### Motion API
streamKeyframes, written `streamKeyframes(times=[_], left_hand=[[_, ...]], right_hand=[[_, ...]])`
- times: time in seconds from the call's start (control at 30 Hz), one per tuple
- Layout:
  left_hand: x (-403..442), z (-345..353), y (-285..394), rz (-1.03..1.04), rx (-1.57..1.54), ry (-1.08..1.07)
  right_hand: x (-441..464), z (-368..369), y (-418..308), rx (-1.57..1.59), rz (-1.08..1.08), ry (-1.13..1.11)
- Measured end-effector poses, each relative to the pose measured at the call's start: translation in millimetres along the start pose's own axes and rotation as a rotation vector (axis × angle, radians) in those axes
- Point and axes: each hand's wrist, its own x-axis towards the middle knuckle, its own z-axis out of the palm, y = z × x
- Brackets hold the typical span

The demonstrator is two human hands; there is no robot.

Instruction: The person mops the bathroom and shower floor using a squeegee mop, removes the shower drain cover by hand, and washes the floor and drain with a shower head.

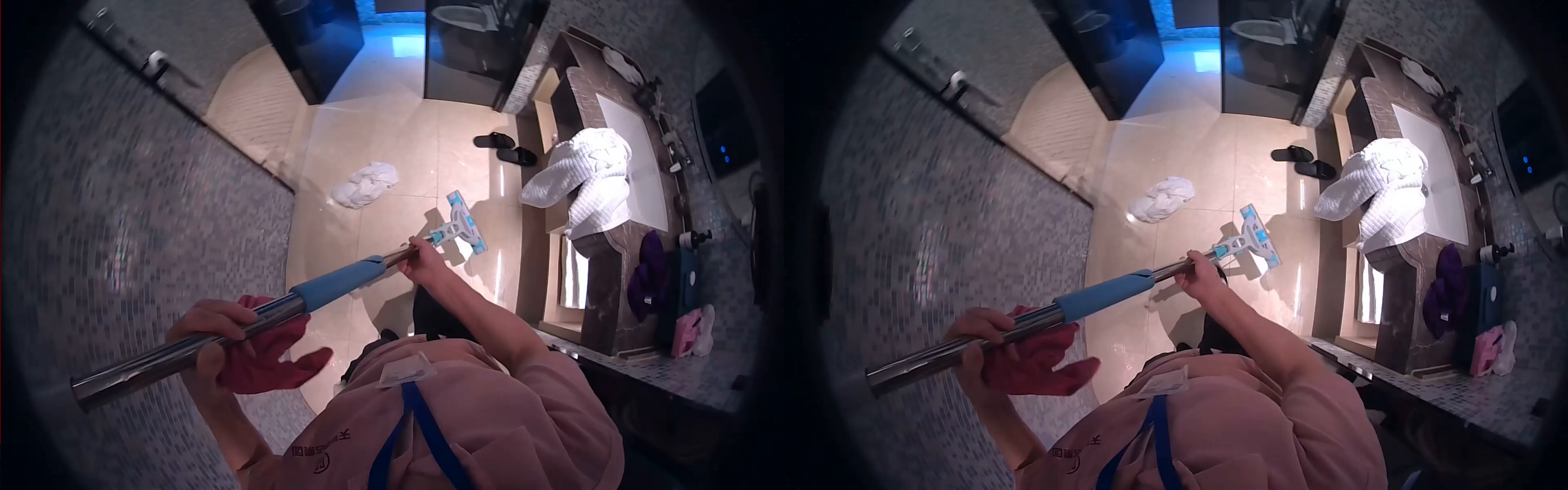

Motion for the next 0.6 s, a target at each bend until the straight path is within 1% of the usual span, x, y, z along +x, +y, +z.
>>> streamKeyframes(times=[0.07,0.1,0.17,0.2,0.3,0.33,0.37,0.43,0.47,0.5,0.53,0.57,0.6], left_hand=[[9.4,-3.6,-2.0,0.04,0.006,-0.003],[77.8,5.1,-26.3,-0.11,0.068,-0.022],[131.0,20.1,-51.9,-0.09,0.109,-0.026],[154.6,29.3,-60.9,-0.051,0.106,-0.035],[223.2,35.9,-72.7,0.003,0.156,-0.051],[241.6,39.6,-71.7,0.018,0.161,-0.029],[261.6,41.2,-73.6,0.048,0.167,-0.003],[290.9,29.6,-81.6,0.11,0.23,-0.008],[307.0,22.3,-84.8,0.144,0.252,-0.019],[321.1,13.4,-88.3,0.174,0.273,-0.03],[334.3,2.3,-91.7,0.156,0.316,-0.06],[349.8,-2.4,-99.9,0.196,0.352,-0.068],[366.7,-5.2,-107.0,0.236,0.39,-0.077]], right_hand=[[1.7,15.9,-10.9,0.001,-0.08,0.139],[39.5,6.3,-17.4,0.057,0.037,0.205],[85.6,22.2,-74.4,0.023,0.057,0.127],[99.6,43.1,-113.1,0.013,0.018,0.147],[144.9,87.2,-150.3,0.004,0.132,0.152],[162.0,102.2,-164.3,-0.008,0.209,0.106],[177.4,118.1,-171.5,-0.007,0.204,0.119],[199.1,174.6,-192.2,-0.02,0.179,0.13],[216.4,194.5,-200.9,-0.015,0.206,0.088],[235.1,212.1,-208.3,-0.045,0.219,0.087],[255.1,230.3,-215.8,-0.077,0.232,0.088],[276.2,249.7,-224.7,-0.111,0.244,0.087],[289.5,276.7,-234.2,-0.182,0.24,0.133]])
